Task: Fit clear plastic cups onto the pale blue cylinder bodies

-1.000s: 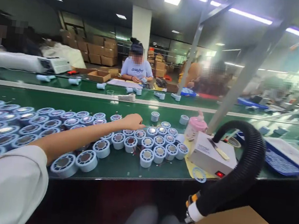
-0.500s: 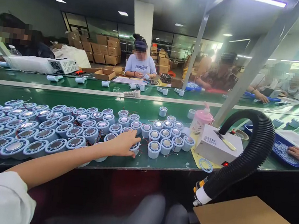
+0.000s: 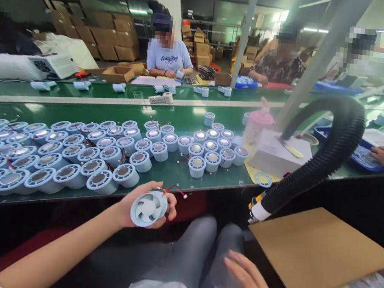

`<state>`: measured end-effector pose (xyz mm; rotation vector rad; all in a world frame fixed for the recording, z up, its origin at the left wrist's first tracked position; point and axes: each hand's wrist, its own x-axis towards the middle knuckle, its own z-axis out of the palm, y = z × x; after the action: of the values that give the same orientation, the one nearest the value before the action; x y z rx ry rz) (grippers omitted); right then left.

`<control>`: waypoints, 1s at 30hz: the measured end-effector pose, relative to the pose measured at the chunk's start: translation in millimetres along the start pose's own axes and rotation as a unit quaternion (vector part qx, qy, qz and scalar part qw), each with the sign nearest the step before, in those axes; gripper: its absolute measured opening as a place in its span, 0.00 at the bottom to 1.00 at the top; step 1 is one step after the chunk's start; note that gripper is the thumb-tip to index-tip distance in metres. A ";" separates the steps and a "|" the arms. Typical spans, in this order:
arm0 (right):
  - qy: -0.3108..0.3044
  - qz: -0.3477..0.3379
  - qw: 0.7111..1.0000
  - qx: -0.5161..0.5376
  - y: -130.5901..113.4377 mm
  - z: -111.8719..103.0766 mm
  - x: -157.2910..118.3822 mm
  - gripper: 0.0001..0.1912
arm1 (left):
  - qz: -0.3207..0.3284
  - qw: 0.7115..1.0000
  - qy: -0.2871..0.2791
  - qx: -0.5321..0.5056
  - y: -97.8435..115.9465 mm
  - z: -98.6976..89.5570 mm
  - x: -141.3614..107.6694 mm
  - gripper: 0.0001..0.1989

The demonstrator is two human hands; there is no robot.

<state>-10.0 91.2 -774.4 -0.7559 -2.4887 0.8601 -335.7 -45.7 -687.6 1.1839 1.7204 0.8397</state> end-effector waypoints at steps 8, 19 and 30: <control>-0.020 -0.225 0.953 -0.201 -82.9 4.1 50.9 0.32 | -0.114 0.916 -0.285 -0.260 2.8 60.9 17.9 0.24; -0.106 -0.083 0.990 -0.052 -78.9 -14.8 43.1 0.06 | 0.155 0.970 -0.108 0.154 34.3 68.7 -1.2 0.13; -0.080 0.011 0.993 0.088 -83.0 -14.3 44.7 0.15 | 0.207 0.977 0.058 0.013 10.8 82.5 -0.6 0.32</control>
<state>-66.9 69.4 -701.1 -0.6789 -2.5023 1.1708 -256.2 -38.2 -711.2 1.5688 1.6015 1.1562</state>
